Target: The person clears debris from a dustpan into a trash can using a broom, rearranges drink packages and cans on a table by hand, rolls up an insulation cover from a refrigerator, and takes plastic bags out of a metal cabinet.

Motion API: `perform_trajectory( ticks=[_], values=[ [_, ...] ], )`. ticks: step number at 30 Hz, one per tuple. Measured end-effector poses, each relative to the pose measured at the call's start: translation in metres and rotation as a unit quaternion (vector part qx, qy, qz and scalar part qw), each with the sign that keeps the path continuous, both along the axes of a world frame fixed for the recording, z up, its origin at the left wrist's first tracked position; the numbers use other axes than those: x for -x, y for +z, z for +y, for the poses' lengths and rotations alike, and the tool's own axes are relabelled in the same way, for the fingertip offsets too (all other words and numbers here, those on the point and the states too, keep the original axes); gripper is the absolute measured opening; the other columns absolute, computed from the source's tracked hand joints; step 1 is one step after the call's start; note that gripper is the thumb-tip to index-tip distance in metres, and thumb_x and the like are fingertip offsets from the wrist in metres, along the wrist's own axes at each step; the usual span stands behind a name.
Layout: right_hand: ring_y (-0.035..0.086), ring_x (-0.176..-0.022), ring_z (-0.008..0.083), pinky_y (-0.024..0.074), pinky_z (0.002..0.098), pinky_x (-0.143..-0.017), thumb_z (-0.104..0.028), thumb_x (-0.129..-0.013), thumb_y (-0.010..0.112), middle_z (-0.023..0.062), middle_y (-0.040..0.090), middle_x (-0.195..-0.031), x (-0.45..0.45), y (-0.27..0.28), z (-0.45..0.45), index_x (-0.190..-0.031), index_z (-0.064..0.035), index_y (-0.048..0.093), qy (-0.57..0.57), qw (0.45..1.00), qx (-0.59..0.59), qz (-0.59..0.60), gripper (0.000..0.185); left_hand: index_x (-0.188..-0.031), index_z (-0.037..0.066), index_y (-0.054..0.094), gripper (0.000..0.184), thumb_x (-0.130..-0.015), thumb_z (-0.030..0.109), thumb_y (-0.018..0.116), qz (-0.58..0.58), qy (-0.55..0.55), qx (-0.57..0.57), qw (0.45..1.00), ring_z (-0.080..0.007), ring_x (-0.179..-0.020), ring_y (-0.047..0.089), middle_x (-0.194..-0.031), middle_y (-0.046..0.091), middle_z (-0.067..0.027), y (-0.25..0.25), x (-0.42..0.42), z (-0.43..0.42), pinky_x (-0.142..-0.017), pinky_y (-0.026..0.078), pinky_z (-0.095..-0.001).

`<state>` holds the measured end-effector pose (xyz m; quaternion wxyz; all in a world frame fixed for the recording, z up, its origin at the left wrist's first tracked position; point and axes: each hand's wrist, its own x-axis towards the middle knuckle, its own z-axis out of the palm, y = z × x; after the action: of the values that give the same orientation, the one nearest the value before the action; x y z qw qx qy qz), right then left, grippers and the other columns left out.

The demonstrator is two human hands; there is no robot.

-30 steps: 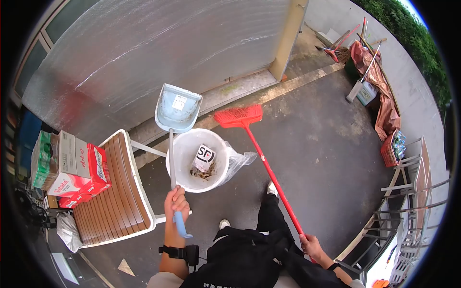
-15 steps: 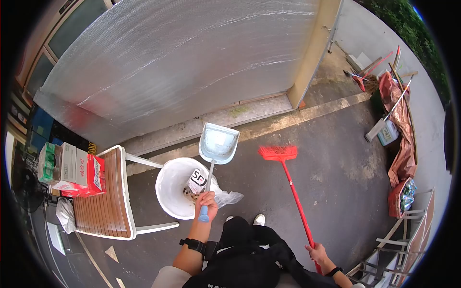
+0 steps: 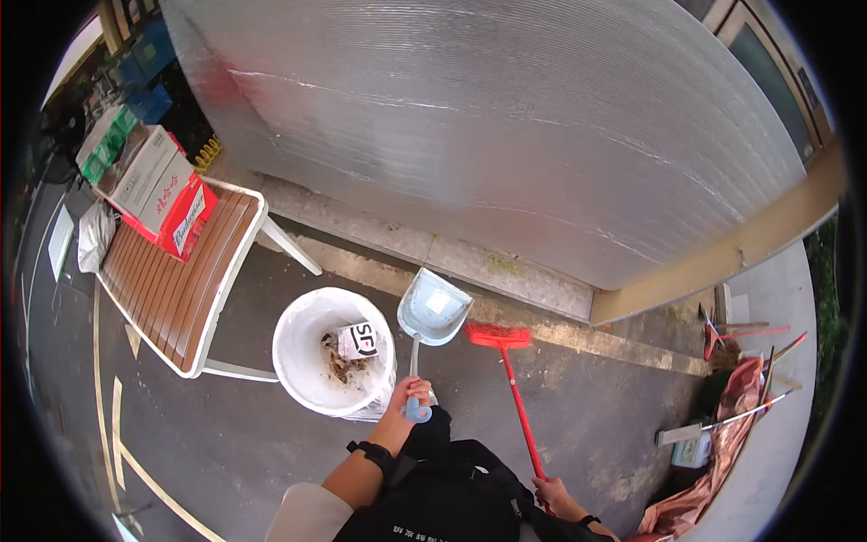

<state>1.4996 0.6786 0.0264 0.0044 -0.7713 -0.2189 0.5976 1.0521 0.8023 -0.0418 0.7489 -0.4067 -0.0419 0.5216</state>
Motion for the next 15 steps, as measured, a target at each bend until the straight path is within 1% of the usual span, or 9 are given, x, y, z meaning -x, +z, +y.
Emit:
perform_trajectory(
  ticks=[1, 4, 5, 8, 9, 10, 12, 13, 15],
  values=[
    [0.044, -0.04, 0.0143, 0.0338, 0.0306, -0.037, -0.028, -0.09, 0.064, 0.0015, 0.044, -0.052, 0.004, 0.004, 0.026, -0.073, -0.0046, 0.052, 0.021, 1.0, 0.005, 0.014, 0.031, -0.063, 0.009, 0.038, 0.03, -0.091, 0.008, 0.049, -0.041, -0.006, 0.002, 0.999, -0.0081, -0.044, 0.046, -0.056, 0.04, 0.0008, -0.005, 0.001, 0.007, -0.051, 0.045, -0.0218],
    [0.042, -0.039, 0.0143, 0.033, 0.0312, -0.037, -0.032, -0.092, 0.06, 0.0016, 0.044, -0.053, 0.018, 0.009, 0.107, -0.075, -0.0048, 0.051, 0.122, 0.992, 0.007, -0.03, 0.033, -0.062, 0.01, 0.037, 0.03, -0.089, 0.009, 0.05, -0.062, -0.019, 0.002, 0.998, -0.0073, -0.044, 0.046, -0.057, 0.04, 0.0013, -0.004, 0.004, 0.009, -0.052, 0.043, -0.0213],
    [0.042, -0.039, 0.0145, 0.0333, 0.0313, -0.037, -0.035, -0.093, 0.058, 0.0019, 0.044, -0.053, 0.018, 0.005, 0.135, -0.076, -0.0045, 0.051, 0.133, 0.991, 0.006, -0.025, 0.035, -0.062, 0.011, 0.036, 0.03, -0.089, 0.009, 0.05, -0.06, -0.013, -0.029, 0.998, -0.0071, -0.046, 0.046, -0.057, 0.04, 0.0019, -0.012, 0.004, 0.006, -0.052, 0.042, -0.0207],
    [0.042, -0.039, 0.0149, 0.0337, 0.0312, -0.038, -0.043, -0.095, 0.051, 0.0025, 0.043, -0.053, 0.031, -0.003, 0.218, -0.079, -0.004, 0.051, 0.192, 0.981, -0.007, -0.028, 0.042, -0.063, 0.011, 0.036, 0.03, -0.089, 0.01, 0.049, 0.059, 0.024, -0.006, 0.998, -0.0072, -0.047, 0.047, -0.058, 0.04, 0.0018, -0.032, -0.003, -0.004, -0.051, 0.041, -0.0217],
    [0.042, -0.039, 0.015, 0.0335, 0.031, -0.038, -0.045, -0.095, 0.049, 0.0025, 0.043, -0.053, 0.052, 0.004, 0.246, -0.081, -0.0039, 0.051, 0.229, 0.973, -0.017, -0.039, 0.044, -0.064, 0.011, 0.037, 0.027, -0.089, 0.01, 0.048, 0.042, 0.032, 0.035, 0.998, -0.0089, -0.046, 0.045, -0.056, 0.041, 0.0011, -0.032, -0.007, -0.006, -0.05, 0.041, -0.0223],
    [0.041, -0.039, 0.0151, 0.0333, 0.0308, -0.037, -0.047, -0.095, 0.047, 0.0025, 0.043, -0.053, 0.068, 0.009, 0.271, -0.082, -0.0038, 0.051, 0.265, 0.963, -0.028, -0.049, 0.046, -0.064, 0.011, 0.037, 0.027, -0.088, 0.01, 0.048, 0.058, 0.039, 0.057, 0.996, -0.0097, -0.046, 0.045, -0.055, 0.041, 0.0008, -0.031, -0.011, -0.006, -0.049, 0.041, -0.0228],
    [0.043, -0.039, 0.0167, 0.0345, 0.0312, -0.036, -0.049, -0.096, 0.045, 0.0043, 0.044, -0.053, 0.086, -0.006, 0.329, -0.081, -0.0038, 0.05, 0.333, 0.941, -0.021, -0.055, 0.048, -0.064, 0.01, 0.038, 0.026, -0.087, 0.009, 0.048, 0.088, 0.045, 0.105, 0.99, -0.0112, -0.045, 0.043, -0.053, 0.04, 0.0002, -0.029, -0.021, -0.006, -0.049, 0.041, -0.0237],
    [0.044, -0.039, 0.0174, 0.0352, 0.0314, -0.036, -0.049, -0.097, 0.044, 0.0053, 0.045, -0.053, 0.097, -0.012, 0.354, -0.081, -0.0037, 0.05, 0.364, 0.93, -0.019, -0.056, 0.049, -0.063, 0.01, 0.039, 0.025, -0.087, 0.008, 0.047, 0.123, 0.033, 0.124, 0.984, -0.0134, -0.045, 0.042, -0.051, 0.04, -0.0003, -0.041, -0.028, -0.004, -0.047, 0.041, -0.026],
    [0.042, -0.038, 0.0164, 0.034, 0.0314, -0.036, -0.049, -0.097, 0.043, 0.0046, 0.044, -0.053, 0.131, -0.019, 0.398, -0.08, -0.0043, 0.049, 0.404, 0.914, -0.005, -0.035, 0.048, -0.062, 0.01, 0.038, 0.026, -0.087, 0.008, 0.047, 0.194, 0.05, 0.108, 0.974, -0.014, -0.046, 0.043, -0.051, 0.039, -0.0006, -0.043, -0.043, -0.006, -0.046, 0.04, -0.0274]
  ],
)
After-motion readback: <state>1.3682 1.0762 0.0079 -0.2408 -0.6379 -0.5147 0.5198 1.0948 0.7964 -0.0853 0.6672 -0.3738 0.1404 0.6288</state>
